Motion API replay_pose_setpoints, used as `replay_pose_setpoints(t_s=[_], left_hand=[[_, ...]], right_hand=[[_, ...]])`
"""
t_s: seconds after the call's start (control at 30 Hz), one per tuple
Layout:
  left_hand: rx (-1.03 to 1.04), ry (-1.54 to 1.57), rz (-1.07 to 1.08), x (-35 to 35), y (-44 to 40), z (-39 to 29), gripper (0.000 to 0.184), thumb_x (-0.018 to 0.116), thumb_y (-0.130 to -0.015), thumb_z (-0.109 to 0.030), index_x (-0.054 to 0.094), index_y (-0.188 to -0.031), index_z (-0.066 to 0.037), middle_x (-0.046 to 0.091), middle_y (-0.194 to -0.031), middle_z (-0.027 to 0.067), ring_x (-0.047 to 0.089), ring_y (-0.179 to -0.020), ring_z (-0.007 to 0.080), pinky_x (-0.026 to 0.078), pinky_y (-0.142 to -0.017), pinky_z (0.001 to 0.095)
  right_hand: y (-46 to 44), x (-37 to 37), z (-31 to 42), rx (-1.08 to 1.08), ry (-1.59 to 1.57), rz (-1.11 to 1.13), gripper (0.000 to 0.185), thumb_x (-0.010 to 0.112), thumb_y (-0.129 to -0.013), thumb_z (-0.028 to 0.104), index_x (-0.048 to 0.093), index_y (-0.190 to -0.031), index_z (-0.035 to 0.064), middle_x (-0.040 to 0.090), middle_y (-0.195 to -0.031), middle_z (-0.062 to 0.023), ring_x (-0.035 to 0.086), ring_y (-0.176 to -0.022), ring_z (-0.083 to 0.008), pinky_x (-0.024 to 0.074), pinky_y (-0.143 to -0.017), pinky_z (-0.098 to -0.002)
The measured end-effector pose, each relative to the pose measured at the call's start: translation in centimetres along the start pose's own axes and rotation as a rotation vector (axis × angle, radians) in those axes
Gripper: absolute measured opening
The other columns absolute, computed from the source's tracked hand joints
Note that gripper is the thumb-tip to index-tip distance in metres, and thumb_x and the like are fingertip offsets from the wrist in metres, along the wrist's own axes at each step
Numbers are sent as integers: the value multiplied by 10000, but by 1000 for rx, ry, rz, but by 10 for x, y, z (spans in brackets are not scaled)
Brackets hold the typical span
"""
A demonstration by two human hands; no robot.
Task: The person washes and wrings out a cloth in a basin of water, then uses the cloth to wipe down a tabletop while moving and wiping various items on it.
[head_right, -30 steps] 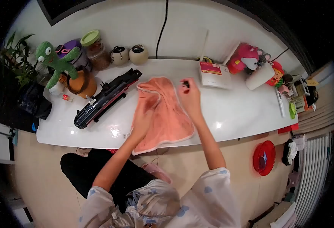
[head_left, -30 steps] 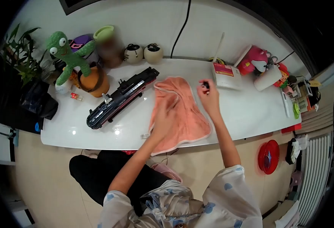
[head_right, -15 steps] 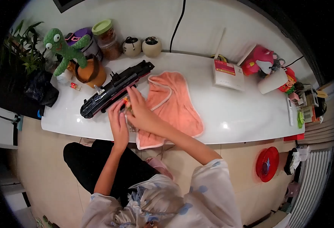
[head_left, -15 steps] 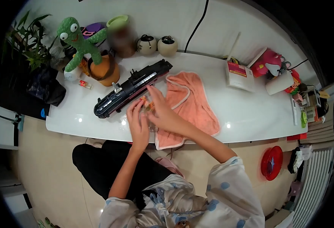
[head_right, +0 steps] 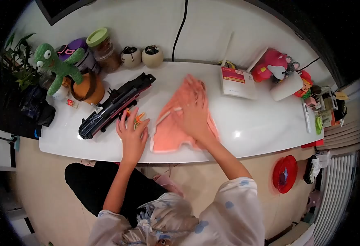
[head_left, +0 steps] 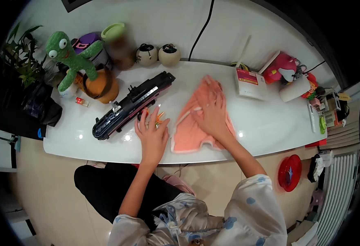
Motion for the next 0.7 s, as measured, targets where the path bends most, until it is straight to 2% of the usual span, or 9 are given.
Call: replay_pose_setpoints(t_s=[0.07, 0.2, 0.3, 0.37, 0.47, 0.6, 0.67, 0.7], left_hand=[[-35, -35, 51, 6, 2, 6, 259, 586, -771, -59, 632, -1019, -115, 367, -1369, 98, 243, -1298, 350, 144, -1060, 499], [-27, -24, 25, 6, 3, 5, 261, 583, -767, -53, 619, -1022, -95, 369, -1364, 103, 246, -1294, 356, 147, -1059, 504], [-15, -35, 12, 5, 0, 3, 256, 577, -767, -46, 611, -1019, -79, 371, -1361, 112, 254, -1288, 363, 156, -1056, 508], [-34, -44, 29, 6, 2, 4, 257, 569, -769, -42, 607, -1020, -75, 375, -1356, 120, 261, -1282, 367, 167, -1053, 510], [-32, -32, 31, 7, 4, 7, 261, 562, -769, -39, 603, -1025, -70, 377, -1353, 124, 264, -1279, 368, 171, -1053, 510], [-32, -34, 16, 5, 4, 6, 282, 576, -753, -55, 601, -1034, -55, 382, -1339, 132, 264, -1277, 369, 171, -1044, 541], [-22, -51, 15, 4, 5, 3, 287, 555, -769, -38, 590, -1052, -70, 375, -1348, 128, 267, -1277, 366, 172, -1053, 514], [-20, -50, 17, 5, 5, 3, 287, 555, -769, -38, 590, -1052, -70, 375, -1348, 128, 267, -1277, 366, 172, -1053, 514]], right_hand=[[-23, 8, -32, 209, 9, -108, 711, 611, -742, 406, 398, -1312, 37, 296, -1400, -202, 201, -1294, -441, 192, -1014, -561], [-73, 54, -54, 378, 16, -75, 771, 595, -741, 406, 329, -1353, 22, 289, -1391, -222, 220, -1277, -441, 197, -998, -578], [-84, 48, -36, 265, 33, -136, 773, 560, -760, 389, 272, -1386, 37, 317, -1384, -203, 246, -1275, -424, 203, -1007, -560], [-66, 44, -1, 35, -73, 32, 715, 551, -763, 346, 323, -1362, 31, 358, -1365, -182, 291, -1269, -376, 213, -1018, -529], [-24, 15, 33, -163, -223, 106, 650, 551, -754, 275, 369, -1355, 108, 360, -1388, -119, 294, -1301, -282, 239, -1018, -482], [-62, 43, -17, -76, -143, 119, 628, 523, -776, 271, 360, -1360, 108, 354, -1393, -112, 276, -1311, -289, 245, -1018, -486], [-86, 45, -36, 56, -131, -94, 612, 496, -794, 266, 345, -1368, 114, 357, -1393, -103, 285, -1307, -292, 247, -1018, -499], [-89, 46, -30, 59, -130, -94, 612, 496, -794, 266, 345, -1368, 114, 357, -1393, -103, 285, -1307, -292, 247, -1018, -499]])
Point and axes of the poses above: each hand's wrist, its own y-axis away from the middle knuckle, its own x-axis out of the palm, z = x × y, the point moved 9 cm from there along -y, towards the middle knuckle
